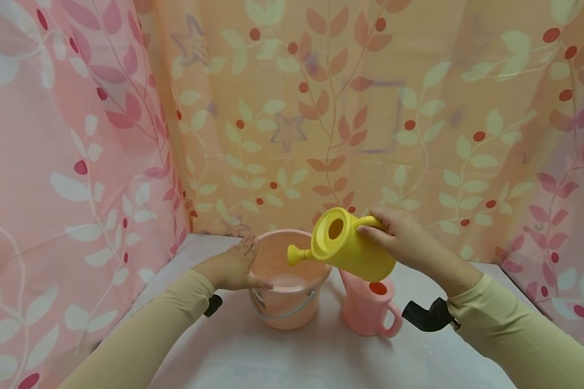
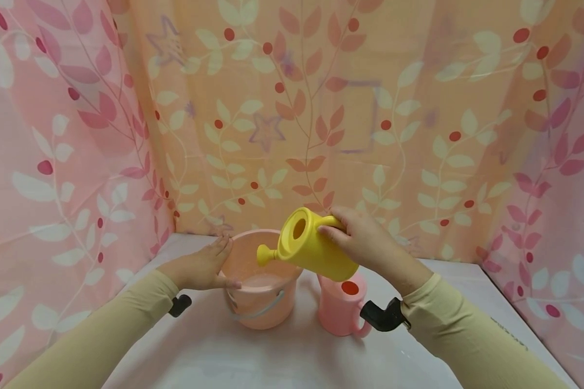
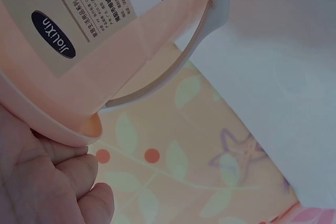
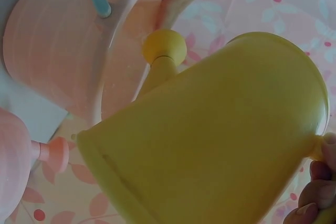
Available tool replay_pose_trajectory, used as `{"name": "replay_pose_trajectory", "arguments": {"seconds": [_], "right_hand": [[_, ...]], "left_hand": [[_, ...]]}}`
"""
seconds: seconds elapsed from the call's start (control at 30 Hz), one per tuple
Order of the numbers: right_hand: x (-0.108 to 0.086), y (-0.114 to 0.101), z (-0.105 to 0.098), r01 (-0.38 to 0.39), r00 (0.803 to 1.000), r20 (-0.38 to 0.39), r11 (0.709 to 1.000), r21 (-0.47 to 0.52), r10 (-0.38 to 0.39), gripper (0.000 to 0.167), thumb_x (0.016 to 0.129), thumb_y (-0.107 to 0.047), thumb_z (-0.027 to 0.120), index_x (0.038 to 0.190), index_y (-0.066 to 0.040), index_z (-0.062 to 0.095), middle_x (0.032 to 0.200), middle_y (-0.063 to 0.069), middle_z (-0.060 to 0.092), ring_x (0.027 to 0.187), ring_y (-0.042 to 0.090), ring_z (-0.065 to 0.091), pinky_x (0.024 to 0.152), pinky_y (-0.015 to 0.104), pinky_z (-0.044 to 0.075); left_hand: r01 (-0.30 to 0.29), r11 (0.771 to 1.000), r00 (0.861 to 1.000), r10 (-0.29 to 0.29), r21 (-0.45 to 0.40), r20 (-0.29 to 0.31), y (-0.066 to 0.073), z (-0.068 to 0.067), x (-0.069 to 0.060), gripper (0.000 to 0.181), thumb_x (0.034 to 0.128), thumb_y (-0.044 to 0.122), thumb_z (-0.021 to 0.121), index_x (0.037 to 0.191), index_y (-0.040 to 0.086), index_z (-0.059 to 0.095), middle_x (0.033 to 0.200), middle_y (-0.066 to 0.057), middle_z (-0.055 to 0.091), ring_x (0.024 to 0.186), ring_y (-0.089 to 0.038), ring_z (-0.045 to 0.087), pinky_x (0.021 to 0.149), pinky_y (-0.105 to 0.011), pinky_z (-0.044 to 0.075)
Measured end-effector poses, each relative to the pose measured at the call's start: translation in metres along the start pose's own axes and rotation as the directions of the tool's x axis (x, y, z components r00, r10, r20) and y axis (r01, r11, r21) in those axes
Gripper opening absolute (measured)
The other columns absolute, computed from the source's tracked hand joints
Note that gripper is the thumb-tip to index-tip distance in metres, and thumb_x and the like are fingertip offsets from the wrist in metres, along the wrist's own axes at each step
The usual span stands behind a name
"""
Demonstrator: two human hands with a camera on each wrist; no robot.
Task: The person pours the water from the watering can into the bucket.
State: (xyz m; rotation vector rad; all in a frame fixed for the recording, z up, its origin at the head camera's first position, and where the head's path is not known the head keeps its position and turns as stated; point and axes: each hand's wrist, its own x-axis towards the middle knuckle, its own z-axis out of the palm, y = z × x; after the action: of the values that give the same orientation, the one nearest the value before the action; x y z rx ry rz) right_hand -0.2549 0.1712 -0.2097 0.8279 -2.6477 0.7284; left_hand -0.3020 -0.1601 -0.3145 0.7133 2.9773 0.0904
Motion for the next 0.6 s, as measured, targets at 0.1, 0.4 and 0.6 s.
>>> {"name": "replay_pose_trajectory", "arguments": {"seconds": [0.1,0.4,0.6], "right_hand": [[0.0,-0.0008,-0.0007,-0.001,1.0,-0.004,1.0,-0.001,0.001,0.02,0.087,-0.03,0.062,0.083,-0.011,0.057,0.07,0.002,0.048,0.067,0.018,0.046,0.057,0.028,0.044],[0.0,-0.0027,-0.003,0.001,1.0,0.003,1.0,0.0,-0.001,0.021,0.087,-0.03,0.061,0.082,-0.011,0.056,0.07,0.002,0.048,0.068,0.018,0.046,0.058,0.028,0.044],[0.0006,-0.0018,-0.0027,0.016,1.0,-0.002,1.0,-0.004,-0.016,0.02,0.087,-0.03,0.062,0.082,-0.011,0.057,0.069,0.001,0.048,0.067,0.017,0.046,0.057,0.027,0.042]], "left_hand": [[-0.006,1.0,1.0,0.006,0.002,-0.001,-0.0004,-0.0003,0.0002,0.117,0.0717,0.079,0.042,0.142,-0.009,0.013,0.149,-0.025,0.005,0.138,-0.035,0.007,0.109,-0.048,0.016],[-0.001,1.0,1.0,0.001,0.017,-0.003,-0.0011,0.0008,0.0011,0.119,0.07,0.082,0.039,0.143,-0.007,0.012,0.15,-0.024,0.004,0.138,-0.033,0.006,0.11,-0.046,0.016],[-0.001,1.0,1.0,0.001,0.016,0.0,-0.0017,0.0012,0.0013,0.118,0.0706,0.081,0.04,0.143,-0.008,0.012,0.15,-0.024,0.004,0.138,-0.033,0.006,0.11,-0.047,0.015]]}}
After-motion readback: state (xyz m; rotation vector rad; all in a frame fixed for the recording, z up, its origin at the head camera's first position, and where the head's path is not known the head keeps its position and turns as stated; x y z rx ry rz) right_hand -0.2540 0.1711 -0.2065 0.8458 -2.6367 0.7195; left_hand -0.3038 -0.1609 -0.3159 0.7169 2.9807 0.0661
